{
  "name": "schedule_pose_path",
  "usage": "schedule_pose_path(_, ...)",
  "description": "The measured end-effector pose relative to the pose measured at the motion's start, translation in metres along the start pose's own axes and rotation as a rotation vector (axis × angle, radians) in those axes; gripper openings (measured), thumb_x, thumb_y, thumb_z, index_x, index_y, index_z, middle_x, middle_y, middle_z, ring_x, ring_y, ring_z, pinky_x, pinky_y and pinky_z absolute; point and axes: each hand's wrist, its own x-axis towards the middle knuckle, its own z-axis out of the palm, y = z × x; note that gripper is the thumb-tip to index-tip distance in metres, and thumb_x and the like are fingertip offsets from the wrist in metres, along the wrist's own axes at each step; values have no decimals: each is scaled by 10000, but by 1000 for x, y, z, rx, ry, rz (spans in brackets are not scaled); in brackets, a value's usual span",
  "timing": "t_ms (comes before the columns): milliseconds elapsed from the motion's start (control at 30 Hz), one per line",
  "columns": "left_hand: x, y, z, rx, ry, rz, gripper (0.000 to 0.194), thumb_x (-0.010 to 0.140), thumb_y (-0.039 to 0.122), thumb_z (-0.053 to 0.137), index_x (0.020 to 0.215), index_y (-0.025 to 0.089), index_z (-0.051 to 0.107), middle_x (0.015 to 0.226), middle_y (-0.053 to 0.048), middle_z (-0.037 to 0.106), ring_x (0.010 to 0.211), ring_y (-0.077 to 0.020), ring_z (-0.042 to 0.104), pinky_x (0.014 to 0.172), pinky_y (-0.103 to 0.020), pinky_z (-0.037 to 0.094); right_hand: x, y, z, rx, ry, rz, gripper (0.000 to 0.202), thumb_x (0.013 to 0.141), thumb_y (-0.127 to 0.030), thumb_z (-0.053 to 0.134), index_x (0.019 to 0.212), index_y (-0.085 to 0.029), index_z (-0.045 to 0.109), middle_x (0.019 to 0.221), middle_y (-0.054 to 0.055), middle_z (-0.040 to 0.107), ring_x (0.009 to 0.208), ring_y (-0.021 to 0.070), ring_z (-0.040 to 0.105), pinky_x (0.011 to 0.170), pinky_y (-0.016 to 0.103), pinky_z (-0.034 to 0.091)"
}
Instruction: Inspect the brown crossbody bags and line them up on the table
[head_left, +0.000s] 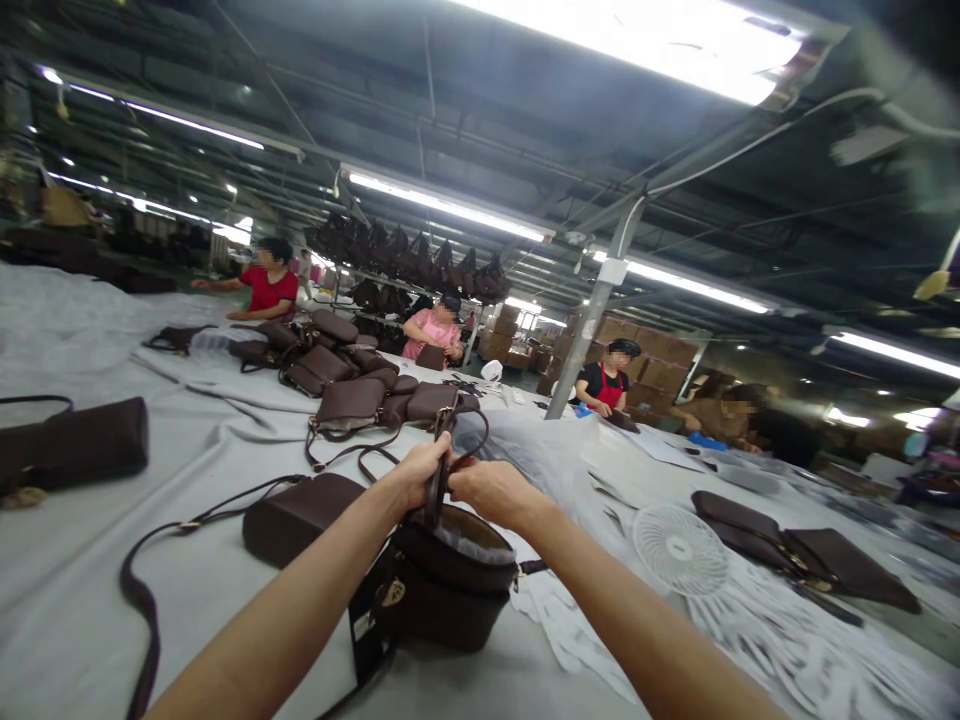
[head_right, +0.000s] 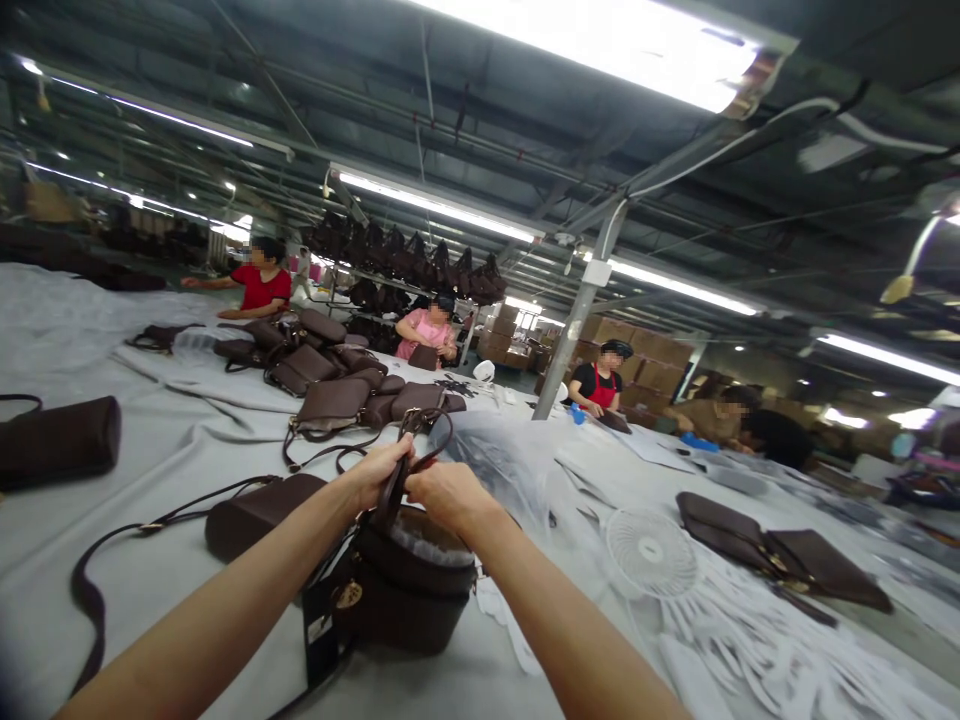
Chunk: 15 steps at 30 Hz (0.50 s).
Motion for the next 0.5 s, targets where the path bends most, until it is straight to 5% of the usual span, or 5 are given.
schedule_pose_path(233,3,11,-15,-52,6,-76,402,955,425,476,654,159,448,611,-21,605,477,-125,592,518,-266,530,-6,1,6,27,-49,-5,232,955,-300,472,936,-217,688,852,83,728,760,212,679,598,255,424)
schedule_pose_path(500,2,11,-20,-26,-15,-20,375,1008,393,337,715,167,399,647,11,550,378,-22,384,418,-142,365,-20,1,7,172,-155,-113,180,924,-294,528,864,-244,691,721,-8,671,634,123,580,512,226,284)
